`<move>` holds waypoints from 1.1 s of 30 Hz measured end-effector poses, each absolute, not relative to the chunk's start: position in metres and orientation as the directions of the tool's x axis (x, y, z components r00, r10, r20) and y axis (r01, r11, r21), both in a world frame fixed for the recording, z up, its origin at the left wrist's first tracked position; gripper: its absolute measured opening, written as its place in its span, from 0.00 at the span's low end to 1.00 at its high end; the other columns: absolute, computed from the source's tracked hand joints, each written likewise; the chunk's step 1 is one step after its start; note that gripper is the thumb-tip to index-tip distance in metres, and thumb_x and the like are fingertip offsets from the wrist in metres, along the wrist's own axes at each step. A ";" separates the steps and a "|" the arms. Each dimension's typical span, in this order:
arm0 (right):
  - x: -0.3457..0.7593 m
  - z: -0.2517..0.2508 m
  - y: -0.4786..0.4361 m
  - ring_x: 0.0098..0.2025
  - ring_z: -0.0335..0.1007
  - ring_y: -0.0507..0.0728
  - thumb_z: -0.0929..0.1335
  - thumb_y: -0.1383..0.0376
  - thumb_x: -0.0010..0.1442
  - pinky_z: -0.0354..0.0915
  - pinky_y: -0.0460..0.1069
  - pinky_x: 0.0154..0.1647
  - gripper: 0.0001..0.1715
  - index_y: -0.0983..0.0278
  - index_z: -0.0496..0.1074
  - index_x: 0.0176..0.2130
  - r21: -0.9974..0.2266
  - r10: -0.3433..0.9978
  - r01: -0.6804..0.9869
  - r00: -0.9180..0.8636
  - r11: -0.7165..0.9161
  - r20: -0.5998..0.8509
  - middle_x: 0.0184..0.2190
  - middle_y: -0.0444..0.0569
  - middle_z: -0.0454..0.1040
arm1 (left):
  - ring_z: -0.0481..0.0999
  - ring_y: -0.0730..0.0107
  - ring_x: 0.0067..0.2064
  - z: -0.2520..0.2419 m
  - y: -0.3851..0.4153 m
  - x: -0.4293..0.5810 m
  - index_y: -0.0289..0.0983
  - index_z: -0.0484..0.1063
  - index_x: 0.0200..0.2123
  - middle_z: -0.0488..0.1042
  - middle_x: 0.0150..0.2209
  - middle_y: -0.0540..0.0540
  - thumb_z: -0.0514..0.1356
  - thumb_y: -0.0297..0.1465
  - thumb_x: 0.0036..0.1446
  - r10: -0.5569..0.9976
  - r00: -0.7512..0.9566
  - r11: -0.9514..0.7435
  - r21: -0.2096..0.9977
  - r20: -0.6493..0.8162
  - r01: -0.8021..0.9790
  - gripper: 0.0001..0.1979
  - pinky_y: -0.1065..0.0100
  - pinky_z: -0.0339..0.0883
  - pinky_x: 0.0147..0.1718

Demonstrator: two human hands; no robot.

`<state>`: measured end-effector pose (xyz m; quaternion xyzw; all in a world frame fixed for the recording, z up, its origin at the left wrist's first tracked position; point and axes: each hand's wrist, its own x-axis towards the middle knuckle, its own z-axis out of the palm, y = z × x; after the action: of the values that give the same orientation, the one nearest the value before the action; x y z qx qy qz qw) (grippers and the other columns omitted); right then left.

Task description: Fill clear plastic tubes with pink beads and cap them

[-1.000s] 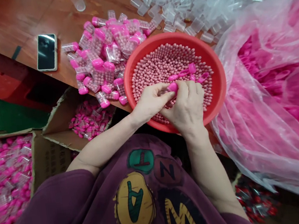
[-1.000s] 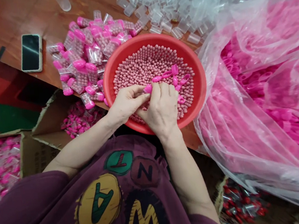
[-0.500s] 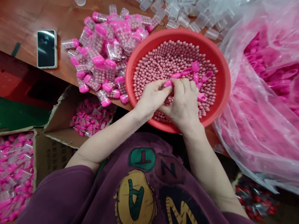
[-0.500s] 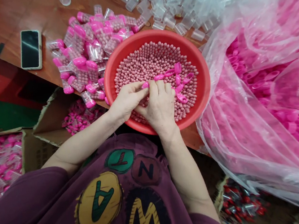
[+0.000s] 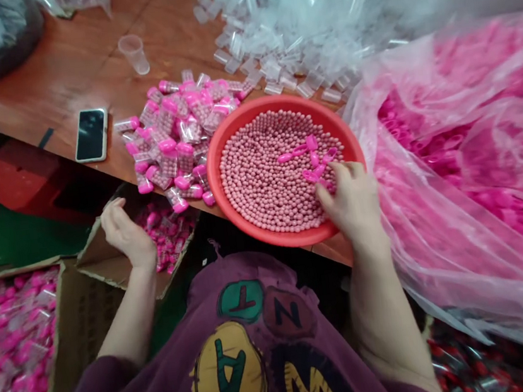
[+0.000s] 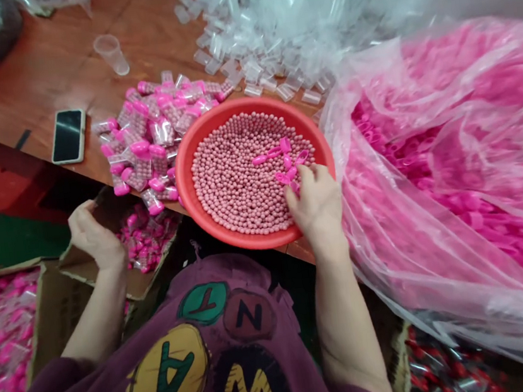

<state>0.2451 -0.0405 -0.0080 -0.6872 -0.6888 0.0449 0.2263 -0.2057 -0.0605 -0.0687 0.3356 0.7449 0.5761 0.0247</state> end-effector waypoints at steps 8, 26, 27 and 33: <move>0.231 0.001 0.034 0.57 0.78 0.65 0.65 0.70 0.80 0.75 0.60 0.64 0.20 0.69 0.82 0.62 -0.176 0.997 0.982 -0.059 0.068 0.057 0.60 0.66 0.80 | 0.84 0.50 0.64 -0.013 -0.057 -0.085 0.43 0.85 0.50 0.89 0.56 0.39 0.60 0.37 0.78 0.781 -0.051 -0.467 0.636 0.623 0.615 0.12 0.42 0.71 0.74; 0.286 -0.005 0.027 0.54 0.86 0.69 0.68 0.57 0.75 0.83 0.68 0.62 0.17 0.60 0.87 0.49 -0.572 0.818 0.795 0.182 0.204 0.545 0.50 0.62 0.87 | 0.84 0.54 0.62 0.027 0.125 -0.036 0.38 0.85 0.41 0.88 0.55 0.36 0.63 0.25 0.73 0.896 0.369 -0.435 0.665 0.248 0.608 0.10 0.54 0.73 0.73; 0.291 -0.003 0.036 0.53 0.86 0.68 0.68 0.57 0.74 0.83 0.67 0.60 0.17 0.59 0.87 0.48 -0.607 0.832 0.775 0.213 0.176 0.513 0.49 0.61 0.88 | 0.84 0.55 0.61 0.033 0.140 -0.028 0.37 0.85 0.42 0.89 0.54 0.36 0.62 0.25 0.73 0.912 0.339 -0.399 0.690 0.231 0.604 0.10 0.56 0.73 0.72; 0.309 0.006 0.119 0.52 0.85 0.62 0.70 0.57 0.73 0.81 0.59 0.60 0.14 0.60 0.84 0.48 -0.915 0.931 0.385 0.363 -0.117 0.034 0.49 0.55 0.88 | 0.86 0.53 0.54 0.045 0.232 0.030 0.32 0.88 0.43 0.90 0.48 0.37 0.64 0.29 0.68 0.968 0.251 -0.123 0.820 -0.026 0.559 0.11 0.59 0.76 0.63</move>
<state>0.3092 0.1192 0.0059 -0.6857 -0.4800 0.2968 0.4597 0.0301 0.2319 0.0455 0.6975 0.5473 0.2737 0.3729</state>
